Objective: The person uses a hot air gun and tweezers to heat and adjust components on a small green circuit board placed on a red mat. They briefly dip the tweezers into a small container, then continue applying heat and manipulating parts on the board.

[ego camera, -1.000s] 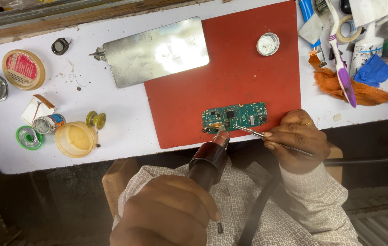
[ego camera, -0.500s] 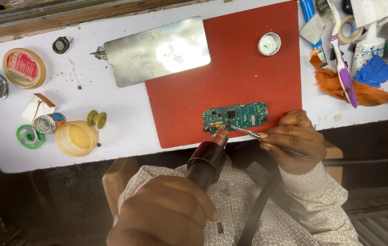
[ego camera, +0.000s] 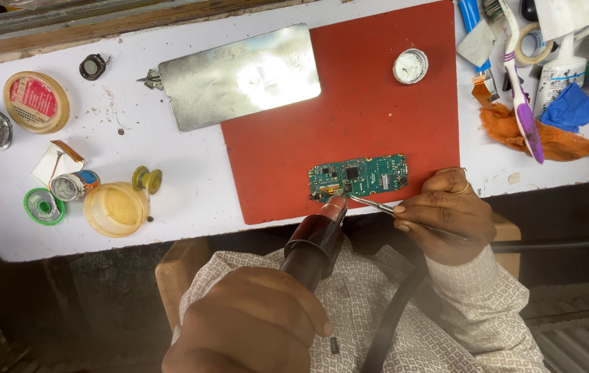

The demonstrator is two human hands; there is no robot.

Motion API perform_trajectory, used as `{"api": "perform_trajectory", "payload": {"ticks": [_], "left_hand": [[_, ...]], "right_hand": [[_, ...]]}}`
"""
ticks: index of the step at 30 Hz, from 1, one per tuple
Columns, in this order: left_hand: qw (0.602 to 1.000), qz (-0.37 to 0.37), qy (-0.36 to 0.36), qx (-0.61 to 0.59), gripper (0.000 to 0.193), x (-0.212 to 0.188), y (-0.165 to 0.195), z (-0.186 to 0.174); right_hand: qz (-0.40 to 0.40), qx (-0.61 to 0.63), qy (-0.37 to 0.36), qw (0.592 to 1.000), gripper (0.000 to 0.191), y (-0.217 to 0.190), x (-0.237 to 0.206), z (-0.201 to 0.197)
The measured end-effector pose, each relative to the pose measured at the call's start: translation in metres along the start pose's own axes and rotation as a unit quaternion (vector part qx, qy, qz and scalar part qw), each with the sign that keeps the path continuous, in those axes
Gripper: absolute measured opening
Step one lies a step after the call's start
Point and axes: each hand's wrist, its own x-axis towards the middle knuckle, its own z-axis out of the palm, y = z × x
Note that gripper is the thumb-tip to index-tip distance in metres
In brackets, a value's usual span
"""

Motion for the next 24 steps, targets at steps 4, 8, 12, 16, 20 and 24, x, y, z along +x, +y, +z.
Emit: {"api": "perform_trajectory", "payload": {"ticks": [4,8,12,16,20,24], "left_hand": [[1.0,0.026,-0.005,-0.005,0.039,0.003,0.0,0.001],[1.0,0.026,-0.005,-0.01,0.039,0.007,0.001,0.001],[1.0,0.021,-0.001,0.004,0.039,0.006,0.001,0.002],[1.0,0.017,0.007,-0.001,0.04,0.006,0.003,0.003],[1.0,0.016,0.008,0.004,0.04,0.01,0.003,0.003],[0.998,0.047,-0.027,-0.037,0.037,0.013,0.0,0.001]], "right_hand": [[-0.009,-0.005,-0.002,1.0,0.024,0.001,0.001,0.0],[-0.008,-0.009,-0.004,1.0,0.022,0.002,0.0,-0.001],[-0.006,-0.012,0.004,1.0,0.022,0.002,-0.002,0.001],[-0.01,-0.013,0.001,1.0,0.022,0.003,-0.002,0.0],[-0.001,-0.018,-0.003,1.0,0.023,0.002,-0.002,0.0],[-0.006,-0.013,0.001,1.0,0.023,0.002,-0.002,0.0]]}}
